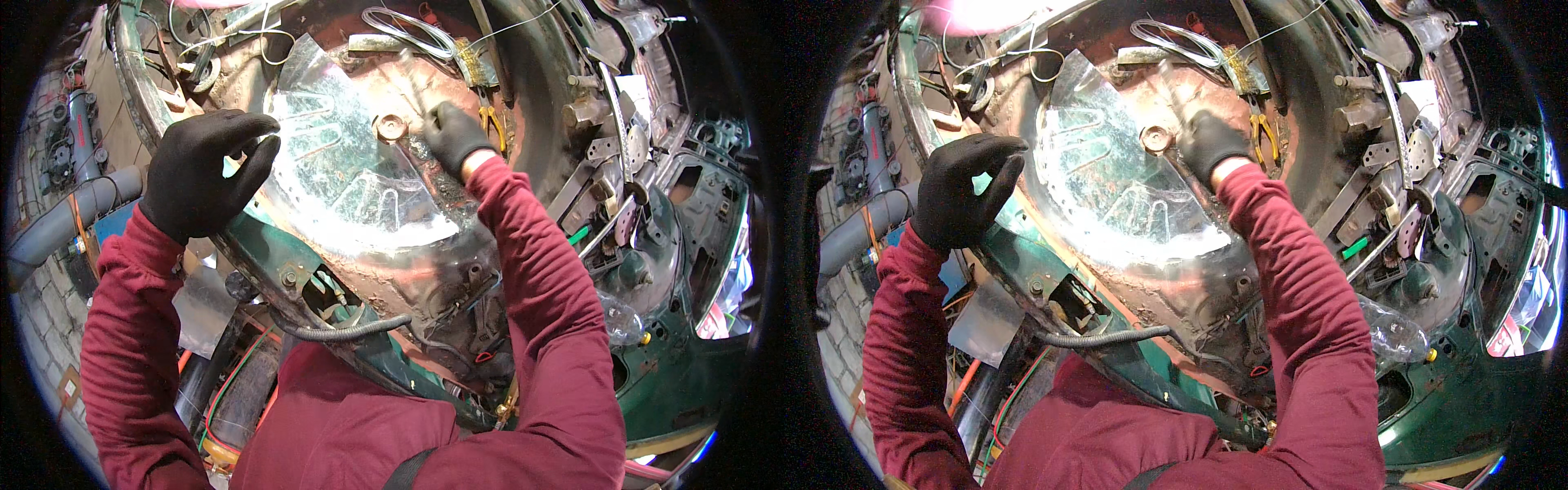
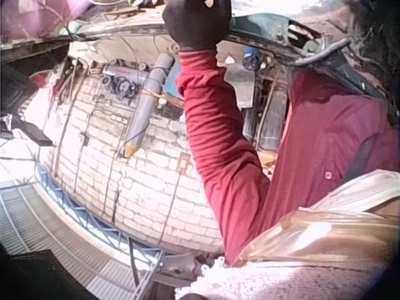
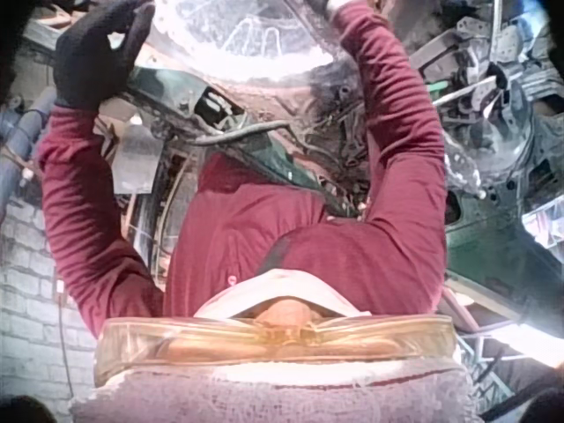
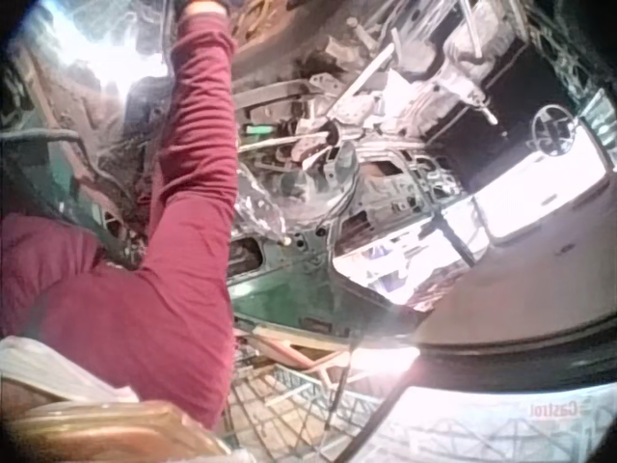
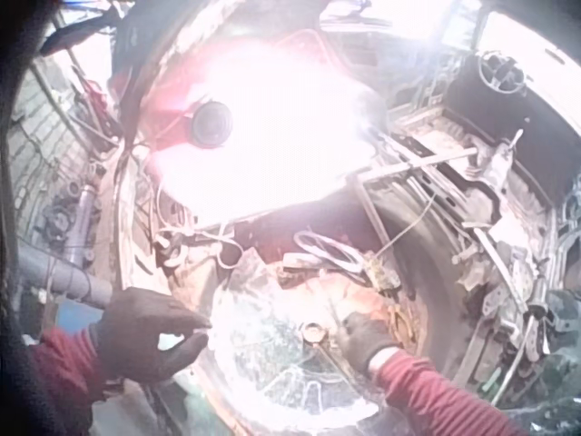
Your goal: The person uses a blowtorch to heat a metal rod and then welds it onto a green car door panel. They repeatedly apply heat and fuse the rod to the panel, then inspect the welded area by hand.
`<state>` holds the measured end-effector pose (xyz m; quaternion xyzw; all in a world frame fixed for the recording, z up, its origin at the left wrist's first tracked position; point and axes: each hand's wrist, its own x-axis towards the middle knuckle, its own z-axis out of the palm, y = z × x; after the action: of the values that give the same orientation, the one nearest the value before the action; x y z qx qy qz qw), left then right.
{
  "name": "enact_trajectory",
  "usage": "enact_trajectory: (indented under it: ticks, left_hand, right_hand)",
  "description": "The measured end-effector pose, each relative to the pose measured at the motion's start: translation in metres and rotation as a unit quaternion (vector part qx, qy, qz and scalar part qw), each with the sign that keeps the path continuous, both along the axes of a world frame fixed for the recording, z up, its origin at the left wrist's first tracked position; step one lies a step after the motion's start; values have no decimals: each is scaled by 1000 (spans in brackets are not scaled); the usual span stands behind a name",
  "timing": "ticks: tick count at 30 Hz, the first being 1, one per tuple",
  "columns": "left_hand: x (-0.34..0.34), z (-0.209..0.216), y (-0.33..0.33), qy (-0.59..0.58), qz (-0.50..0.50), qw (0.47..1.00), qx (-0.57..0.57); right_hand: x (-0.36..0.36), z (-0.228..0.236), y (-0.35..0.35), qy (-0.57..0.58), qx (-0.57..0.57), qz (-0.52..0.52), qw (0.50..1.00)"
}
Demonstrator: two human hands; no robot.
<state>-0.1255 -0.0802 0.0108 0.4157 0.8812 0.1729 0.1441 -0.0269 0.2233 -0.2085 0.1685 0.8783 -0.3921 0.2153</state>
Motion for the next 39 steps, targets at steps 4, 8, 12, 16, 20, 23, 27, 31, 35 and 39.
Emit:
enact_trajectory:
  ticks: [4, 8, 12, 16, 20, 23, 27, 31, 35, 39]
  left_hand:
    - [-2, -15, 8, -23, -3, 1000, 4]
    - [-1, -18, 8, -13, -2, 1000, 4]
    - [-1, -20, 8, 0, -13, 1000, 12]
    - [0, -17, 6, -4, -2, 1000, 8]
    - [-1, -21, 7, -5, 6, 1000, 22]
    - [-2, -22, 10, -8, -15, 1000, 18]
    - [-3, -7, 5, 4, -8, 1000, 6]
    - [-2, -4, 14, 2, 4, 1000, 26]
    - [-2, -2, 15, 1, 1, 999, 34]
    - [-1, -7, 19, -7, -14, 999, 36]
  right_hand:
    - [33, -12, 28, 193, 96, 8, 976]
    - [84, -31, -15, 1, 27, 132, 991]
    - [146, -82, -68, -75, 36, 145, 986]
    - [144, -104, -99, -91, 89, 99, 987]
    - [137, -112, -94, -103, 84, 78, 988]
    - [134, -109, -82, -90, 63, 66, 992]
    - [100, -48, -54, -4, 81, -2, 997]
    - [82, 0, -1, 66, 61, -102, 991]
    - [69, 29, 34, 128, 48, -179, 974]
    - [76, 44, 58, 224, 86, -213, 947]
